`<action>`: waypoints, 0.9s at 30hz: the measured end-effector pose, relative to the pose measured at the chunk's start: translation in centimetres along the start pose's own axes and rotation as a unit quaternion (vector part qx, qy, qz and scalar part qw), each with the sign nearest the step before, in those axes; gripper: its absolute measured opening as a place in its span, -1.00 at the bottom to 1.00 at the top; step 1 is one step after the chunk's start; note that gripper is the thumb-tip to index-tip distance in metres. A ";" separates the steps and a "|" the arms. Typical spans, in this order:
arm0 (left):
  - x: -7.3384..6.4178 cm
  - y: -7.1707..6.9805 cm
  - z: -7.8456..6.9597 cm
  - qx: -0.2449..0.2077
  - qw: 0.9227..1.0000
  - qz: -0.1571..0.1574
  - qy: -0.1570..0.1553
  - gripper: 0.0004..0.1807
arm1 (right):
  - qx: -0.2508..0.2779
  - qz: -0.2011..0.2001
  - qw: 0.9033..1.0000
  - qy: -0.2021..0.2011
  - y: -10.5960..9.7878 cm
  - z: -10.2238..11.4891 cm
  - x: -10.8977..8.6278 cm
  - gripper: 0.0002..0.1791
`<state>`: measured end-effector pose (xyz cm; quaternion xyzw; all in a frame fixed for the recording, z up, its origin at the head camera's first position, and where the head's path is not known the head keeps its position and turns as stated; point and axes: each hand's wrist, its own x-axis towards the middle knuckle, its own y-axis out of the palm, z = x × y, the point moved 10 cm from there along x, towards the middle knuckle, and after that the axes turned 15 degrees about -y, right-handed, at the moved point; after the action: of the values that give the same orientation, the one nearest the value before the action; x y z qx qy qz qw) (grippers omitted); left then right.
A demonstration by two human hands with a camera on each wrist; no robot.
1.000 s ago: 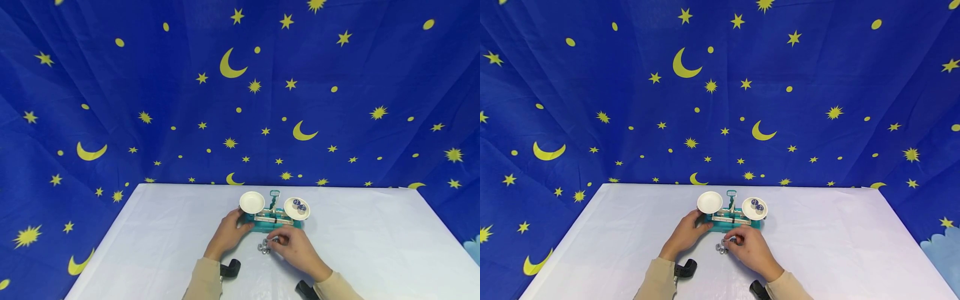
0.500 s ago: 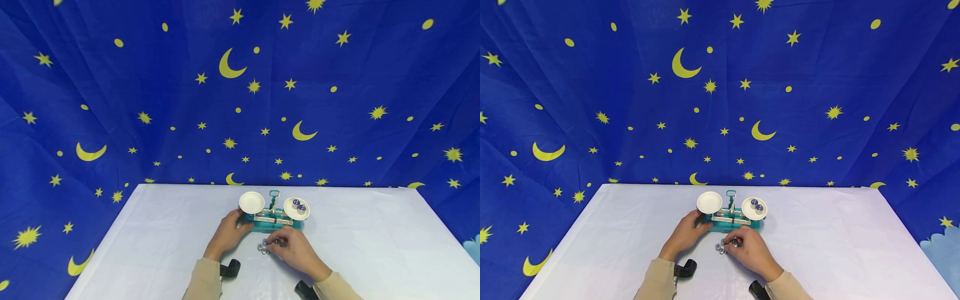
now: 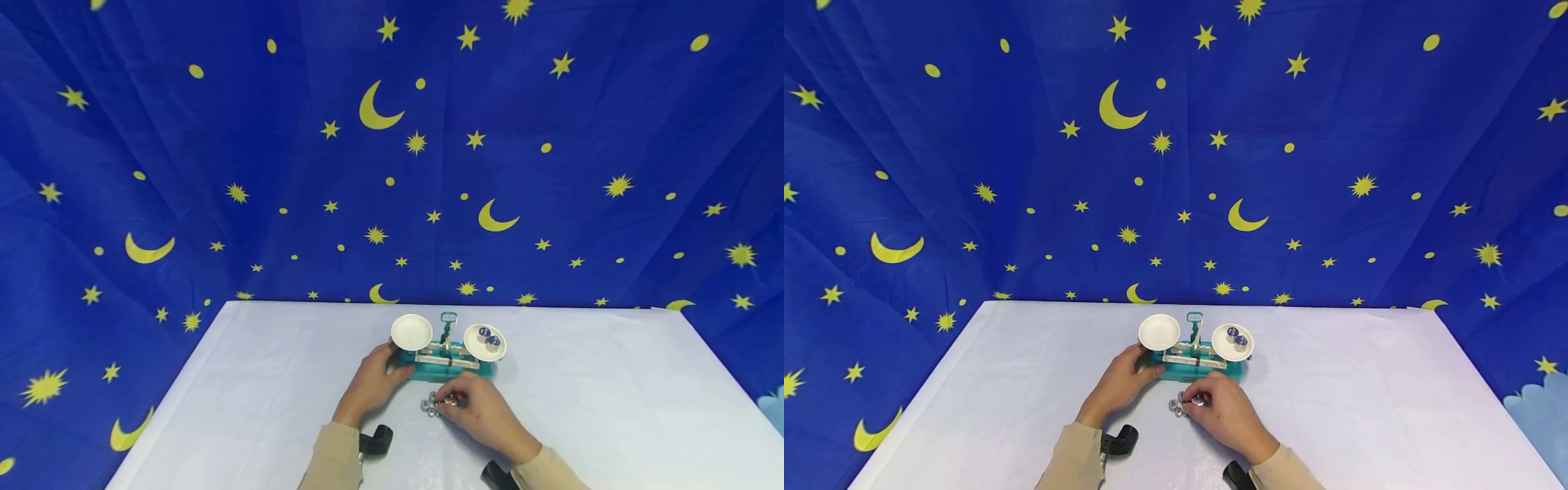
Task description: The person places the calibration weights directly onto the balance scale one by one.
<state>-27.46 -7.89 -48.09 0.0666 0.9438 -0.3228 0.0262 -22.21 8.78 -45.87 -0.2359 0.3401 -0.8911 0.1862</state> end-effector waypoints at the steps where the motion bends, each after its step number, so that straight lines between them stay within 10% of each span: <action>1: 0.0 0.0 0.0 0.000 1.000 0.000 -0.001 -0.31 | -0.005 0.001 1.000 -0.003 0.0 0.1 0.0 -0.87; 27: -0.1 -0.1 -0.1 -0.005 1.000 -0.004 0.006 -0.33 | -0.091 -0.006 0.995 -0.033 -0.1 1.3 -0.1 -0.88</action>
<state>-27.40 -7.93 -47.99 0.0651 0.9456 -0.3180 0.0197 -21.47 8.24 -44.97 -0.2836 0.4120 -0.8492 0.1696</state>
